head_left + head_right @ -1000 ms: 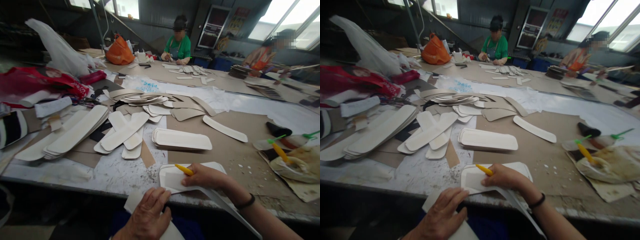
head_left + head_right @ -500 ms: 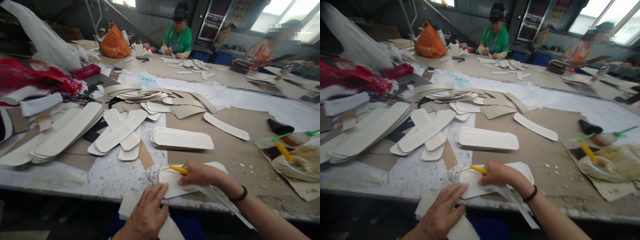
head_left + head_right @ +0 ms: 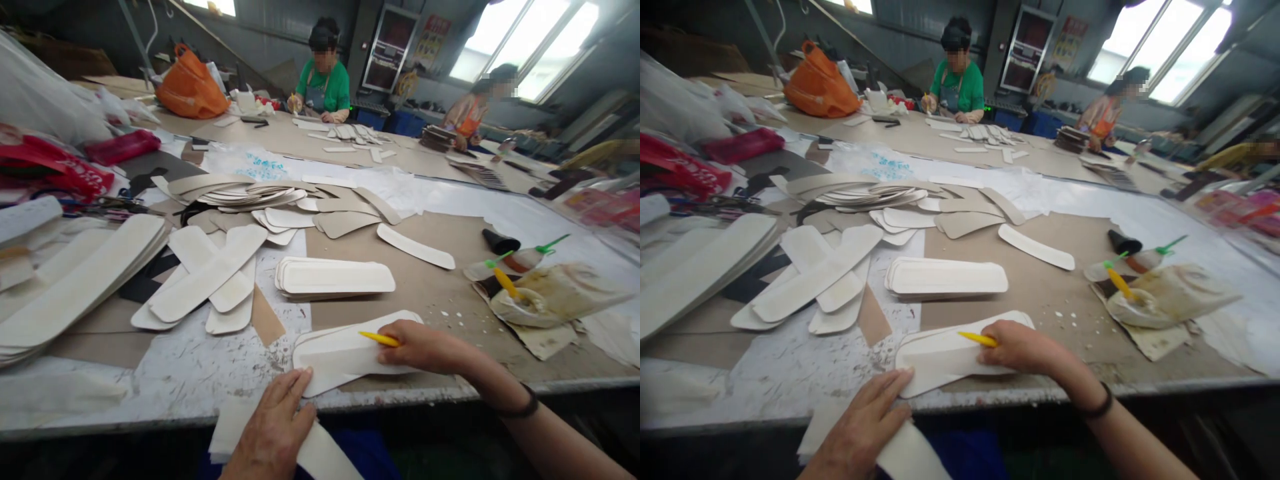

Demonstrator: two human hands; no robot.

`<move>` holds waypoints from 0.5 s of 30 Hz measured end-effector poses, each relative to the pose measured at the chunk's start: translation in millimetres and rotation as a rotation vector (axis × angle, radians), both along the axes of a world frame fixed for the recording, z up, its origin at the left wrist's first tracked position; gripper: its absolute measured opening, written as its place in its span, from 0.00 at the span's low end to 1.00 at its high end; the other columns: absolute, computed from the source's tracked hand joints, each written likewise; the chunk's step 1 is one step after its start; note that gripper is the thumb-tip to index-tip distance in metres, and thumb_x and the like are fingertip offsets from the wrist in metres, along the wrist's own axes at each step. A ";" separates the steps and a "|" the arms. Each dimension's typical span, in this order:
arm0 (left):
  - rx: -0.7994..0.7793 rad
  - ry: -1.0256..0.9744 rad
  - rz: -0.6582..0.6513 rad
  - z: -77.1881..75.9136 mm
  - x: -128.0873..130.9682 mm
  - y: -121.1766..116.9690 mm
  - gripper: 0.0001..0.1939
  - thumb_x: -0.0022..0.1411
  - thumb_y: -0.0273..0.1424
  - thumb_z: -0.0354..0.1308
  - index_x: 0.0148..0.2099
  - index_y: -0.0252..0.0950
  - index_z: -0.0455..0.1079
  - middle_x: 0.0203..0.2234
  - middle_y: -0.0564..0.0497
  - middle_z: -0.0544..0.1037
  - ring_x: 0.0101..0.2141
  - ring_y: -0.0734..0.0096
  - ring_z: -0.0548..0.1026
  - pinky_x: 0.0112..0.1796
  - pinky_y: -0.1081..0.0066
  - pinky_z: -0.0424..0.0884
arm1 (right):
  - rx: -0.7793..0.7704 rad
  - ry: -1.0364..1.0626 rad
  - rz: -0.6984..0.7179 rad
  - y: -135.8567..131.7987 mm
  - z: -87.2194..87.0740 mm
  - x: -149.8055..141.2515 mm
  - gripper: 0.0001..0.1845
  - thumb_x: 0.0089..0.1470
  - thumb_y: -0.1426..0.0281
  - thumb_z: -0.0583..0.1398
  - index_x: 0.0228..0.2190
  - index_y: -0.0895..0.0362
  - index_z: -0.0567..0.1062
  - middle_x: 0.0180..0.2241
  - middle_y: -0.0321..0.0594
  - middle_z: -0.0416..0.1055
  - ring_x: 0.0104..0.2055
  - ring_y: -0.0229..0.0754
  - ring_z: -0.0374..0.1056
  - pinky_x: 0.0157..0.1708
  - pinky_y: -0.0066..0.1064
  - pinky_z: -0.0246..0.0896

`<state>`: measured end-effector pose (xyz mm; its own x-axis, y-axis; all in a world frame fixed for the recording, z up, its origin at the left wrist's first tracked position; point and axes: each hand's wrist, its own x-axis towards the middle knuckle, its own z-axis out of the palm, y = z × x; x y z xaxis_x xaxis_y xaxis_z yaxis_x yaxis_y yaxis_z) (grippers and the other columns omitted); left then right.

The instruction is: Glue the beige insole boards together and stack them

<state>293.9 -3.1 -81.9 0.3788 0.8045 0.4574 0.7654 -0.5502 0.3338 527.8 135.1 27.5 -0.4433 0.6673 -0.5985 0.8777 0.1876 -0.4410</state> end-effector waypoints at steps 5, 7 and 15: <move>0.030 -0.007 -0.005 -0.2 -0.8 0.9 0.10 0.59 0.22 0.46 0.35 0.37 0.68 0.49 0.41 0.71 0.50 0.60 0.66 0.47 0.64 0.68 | 0.158 0.088 -0.201 -6.9 -3.6 57.9 0.14 0.50 0.61 0.53 0.21 0.58 0.68 0.21 0.34 0.63 0.25 0.37 0.58 0.25 0.27 0.51; 0.059 0.010 -0.021 0.2 -1.8 1.4 0.11 0.60 0.22 0.45 0.36 0.36 0.69 0.49 0.40 0.71 0.50 0.59 0.66 0.46 0.63 0.68 | 0.216 0.016 -0.234 -8.4 -10.8 62.5 0.14 0.51 0.62 0.52 0.23 0.59 0.68 0.22 0.34 0.64 0.25 0.37 0.60 0.25 0.27 0.52; 0.140 0.139 -0.083 1.0 -7.0 3.1 0.15 0.63 0.24 0.40 0.37 0.34 0.69 0.46 0.35 0.72 0.48 0.54 0.69 0.41 0.59 0.71 | 0.394 -0.234 -0.240 -6.4 -25.7 50.5 0.14 0.54 0.64 0.52 0.33 0.59 0.73 0.31 0.45 0.72 0.34 0.46 0.67 0.32 0.32 0.54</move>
<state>286.9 -0.1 -80.9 0.5086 0.7002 0.5010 0.7488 -0.6470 0.1441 578.3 128.7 1.8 -0.1347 0.9286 -0.3458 0.9831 0.0815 -0.1640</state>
